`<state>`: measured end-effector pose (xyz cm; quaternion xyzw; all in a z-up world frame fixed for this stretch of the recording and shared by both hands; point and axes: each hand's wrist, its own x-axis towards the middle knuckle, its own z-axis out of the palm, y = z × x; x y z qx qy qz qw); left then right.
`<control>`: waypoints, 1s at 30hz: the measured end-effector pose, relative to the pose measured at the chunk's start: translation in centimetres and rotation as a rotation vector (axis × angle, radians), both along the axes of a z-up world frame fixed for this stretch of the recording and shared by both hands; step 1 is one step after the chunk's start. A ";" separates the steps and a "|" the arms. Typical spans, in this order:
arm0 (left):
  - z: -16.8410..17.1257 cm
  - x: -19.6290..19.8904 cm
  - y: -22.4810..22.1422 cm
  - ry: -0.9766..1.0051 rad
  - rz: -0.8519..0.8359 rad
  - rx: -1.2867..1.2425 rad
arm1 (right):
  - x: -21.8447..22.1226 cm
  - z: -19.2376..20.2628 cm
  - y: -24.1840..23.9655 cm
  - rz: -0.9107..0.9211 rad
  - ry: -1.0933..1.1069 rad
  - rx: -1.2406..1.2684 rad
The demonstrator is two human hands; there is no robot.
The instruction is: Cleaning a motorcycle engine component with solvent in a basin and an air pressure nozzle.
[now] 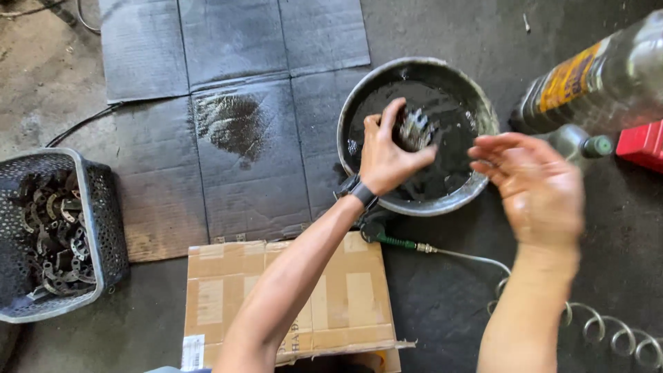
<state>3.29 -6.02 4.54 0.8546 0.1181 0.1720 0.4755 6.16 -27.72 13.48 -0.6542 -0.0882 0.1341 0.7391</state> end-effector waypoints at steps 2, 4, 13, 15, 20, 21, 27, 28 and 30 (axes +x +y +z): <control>0.4 0.5 0.0 0.018 0.050 -0.152 | 0.4 -1.0 -3.2 0.067 0.087 0.160; 0.6 0.6 0.0 -0.101 0.042 0.001 | 1.1 -5.4 -8.0 0.166 0.147 0.564; -0.8 -1.3 0.8 -0.025 0.013 0.065 | 0.2 -17.5 -2.3 -0.228 -0.098 -0.469; -0.6 -1.3 1.6 -0.034 -0.050 0.137 | -2.6 -14.3 -1.5 -0.222 -0.118 -0.499; -0.1 1.4 5.4 -0.119 -0.134 0.242 | -8.9 -12.5 -0.1 0.175 -0.334 -0.730; 0.5 2.2 6.8 -0.089 -0.133 0.270 | -9.9 -13.4 0.2 0.245 -0.423 -0.795; 2.1 1.2 17.3 -0.058 -0.190 0.601 | -12.9 -17.5 2.6 0.511 -0.543 -1.109; 2.4 0.3 19.0 -0.064 -0.195 0.637 | -12.8 -18.0 3.2 0.506 -0.570 -1.165; 2.9 -2.3 21.0 -0.070 -0.127 0.621 | -12.1 -18.9 2.6 0.553 -0.566 -1.228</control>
